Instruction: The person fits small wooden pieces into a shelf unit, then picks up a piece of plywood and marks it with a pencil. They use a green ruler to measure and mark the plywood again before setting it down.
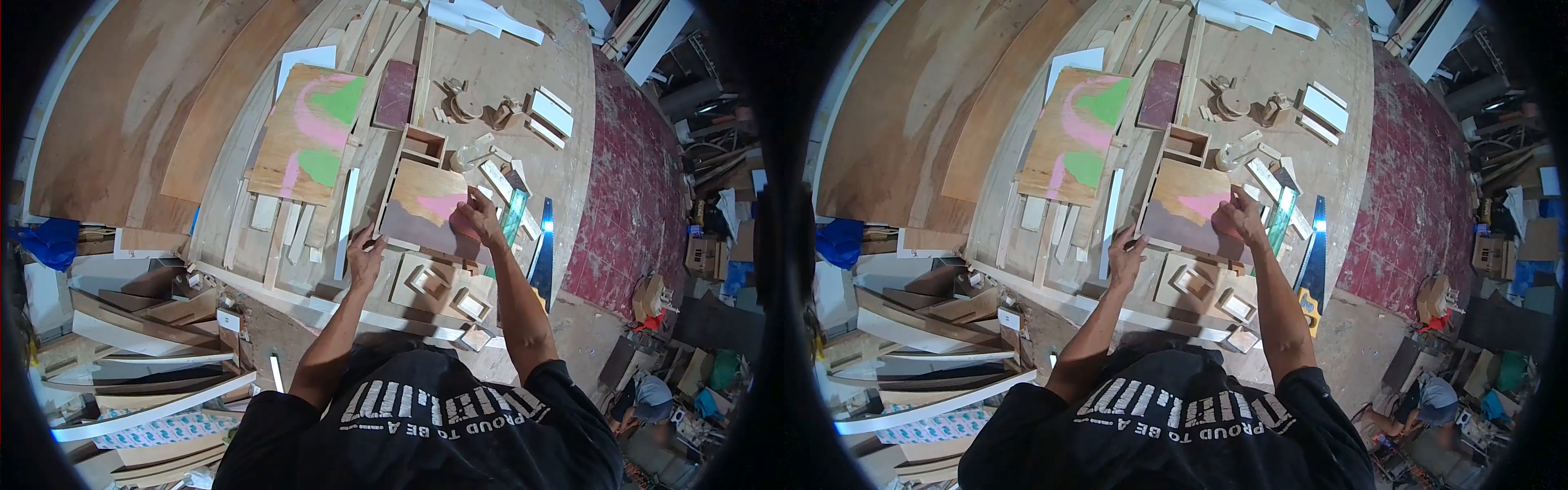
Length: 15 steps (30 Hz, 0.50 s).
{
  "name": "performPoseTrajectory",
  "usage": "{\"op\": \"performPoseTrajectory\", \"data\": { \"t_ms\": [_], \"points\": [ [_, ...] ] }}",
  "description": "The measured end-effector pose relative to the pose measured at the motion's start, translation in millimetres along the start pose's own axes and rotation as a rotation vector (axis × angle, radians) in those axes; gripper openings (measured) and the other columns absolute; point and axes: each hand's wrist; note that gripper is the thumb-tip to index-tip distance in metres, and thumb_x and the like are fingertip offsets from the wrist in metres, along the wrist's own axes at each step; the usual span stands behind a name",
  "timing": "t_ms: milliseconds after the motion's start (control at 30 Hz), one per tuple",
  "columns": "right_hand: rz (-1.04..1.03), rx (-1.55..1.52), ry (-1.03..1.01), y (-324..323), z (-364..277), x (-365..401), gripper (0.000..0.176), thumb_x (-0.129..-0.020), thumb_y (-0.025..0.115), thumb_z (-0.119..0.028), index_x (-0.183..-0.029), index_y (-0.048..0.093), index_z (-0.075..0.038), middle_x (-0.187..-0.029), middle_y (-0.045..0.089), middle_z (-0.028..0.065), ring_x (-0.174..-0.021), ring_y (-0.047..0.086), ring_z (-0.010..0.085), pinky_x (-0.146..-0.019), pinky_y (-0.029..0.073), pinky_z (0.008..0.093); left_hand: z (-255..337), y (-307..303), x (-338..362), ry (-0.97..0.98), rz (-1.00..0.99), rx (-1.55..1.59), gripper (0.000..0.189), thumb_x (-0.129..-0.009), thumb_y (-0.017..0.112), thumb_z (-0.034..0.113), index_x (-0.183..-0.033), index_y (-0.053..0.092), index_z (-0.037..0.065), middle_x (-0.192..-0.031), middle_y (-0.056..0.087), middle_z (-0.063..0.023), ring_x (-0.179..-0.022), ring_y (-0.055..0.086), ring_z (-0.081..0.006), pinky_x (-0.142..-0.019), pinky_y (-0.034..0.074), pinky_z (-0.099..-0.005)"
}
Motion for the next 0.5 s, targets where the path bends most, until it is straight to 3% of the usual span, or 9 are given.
{"op": "performPoseTrajectory", "data": {
  "t_ms": [500],
  "points": [
    [0.010, 0.027, -0.066, 3.8, 1.2, 1.2, 0.044, -0.089, 0.064, -0.011, -0.130, 0.056, 0.002, -0.104, 0.069, 0.0131, -0.093, 0.062, 0.0183, -0.086, 0.050, 0.0325, 1.2, -0.3, 1.6, 0.019, -0.007, 0.012, 0.051, -0.088, 0.074, 0.017, -0.135, 0.057, 0.007, -0.127, 0.059, -0.0077, -0.098, 0.065, -0.0170, -0.065, 0.061, -0.0290]
  ]
}}
Point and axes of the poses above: each hand's wrist, its own x-axis away from the middle knuckle, its own y-axis out of the palm, z = x × y
